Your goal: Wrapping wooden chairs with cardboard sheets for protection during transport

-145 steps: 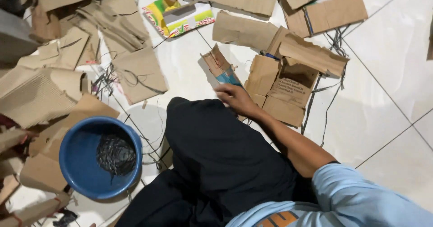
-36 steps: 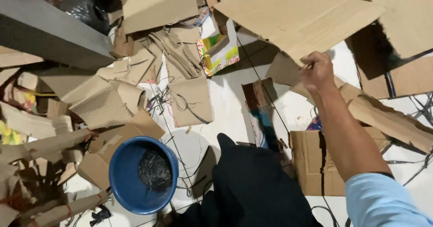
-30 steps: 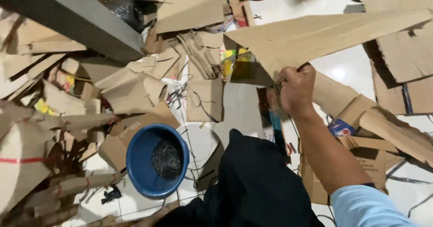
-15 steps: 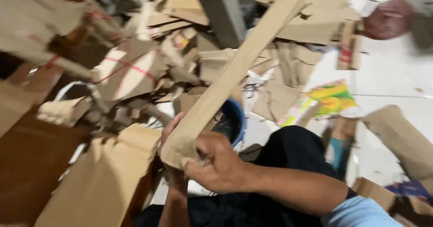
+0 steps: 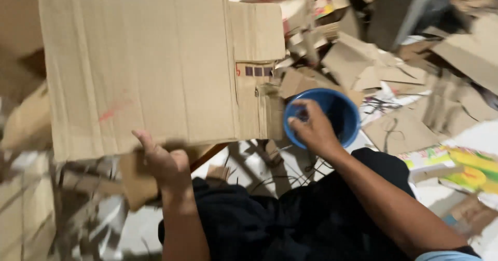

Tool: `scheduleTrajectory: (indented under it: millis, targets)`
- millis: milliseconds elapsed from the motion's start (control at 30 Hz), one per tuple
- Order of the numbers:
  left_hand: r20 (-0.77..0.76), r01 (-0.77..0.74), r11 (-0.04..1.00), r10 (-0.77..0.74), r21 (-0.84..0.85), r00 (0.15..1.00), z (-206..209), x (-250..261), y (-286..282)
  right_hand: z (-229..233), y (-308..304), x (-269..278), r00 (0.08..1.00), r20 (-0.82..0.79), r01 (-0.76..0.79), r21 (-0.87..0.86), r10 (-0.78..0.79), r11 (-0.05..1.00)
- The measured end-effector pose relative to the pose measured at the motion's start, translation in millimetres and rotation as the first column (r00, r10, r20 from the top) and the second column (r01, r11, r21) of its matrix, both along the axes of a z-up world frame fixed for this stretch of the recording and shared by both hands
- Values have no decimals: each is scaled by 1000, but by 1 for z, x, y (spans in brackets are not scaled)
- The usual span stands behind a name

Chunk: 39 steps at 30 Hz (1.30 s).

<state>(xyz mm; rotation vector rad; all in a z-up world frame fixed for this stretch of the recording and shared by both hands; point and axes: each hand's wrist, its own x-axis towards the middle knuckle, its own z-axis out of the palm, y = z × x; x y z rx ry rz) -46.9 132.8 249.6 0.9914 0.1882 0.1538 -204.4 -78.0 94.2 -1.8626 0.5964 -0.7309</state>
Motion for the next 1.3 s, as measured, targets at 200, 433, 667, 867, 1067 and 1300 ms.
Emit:
scheduleTrajectory:
  millis: [200, 433, 667, 867, 1067, 1300]
  targets:
    - [-177, -99, 990, 79, -105, 981, -87, 87, 90, -28, 24, 92, 981, 50, -165, 726, 188, 668]
    - [-327, 15, 997, 9, 71, 945, -172, 110, 170, 9, 63, 108, 971, -6, -220, 377, 240, 900]
    - [-319, 136, 885, 15, 446, 948, -80, 51, 151, 23, 54, 111, 985, 4, -166, 262, 171, 951]
    - [342, -342, -22, 25, 940, 939, -117, 53, 208, 51, 51, 113, 994, -29, -94, 248, 104, 964]
    - [98, -311, -414, -459, 855, 883, -132, 83, 186, 63, 57, 119, 997, 3, -71, 259, 73, 963]
    - [-94, -417, -372, -828, 829, 552, -114, 123, 180, 40, 37, 133, 999, -36, 5, 250, 4, 968]
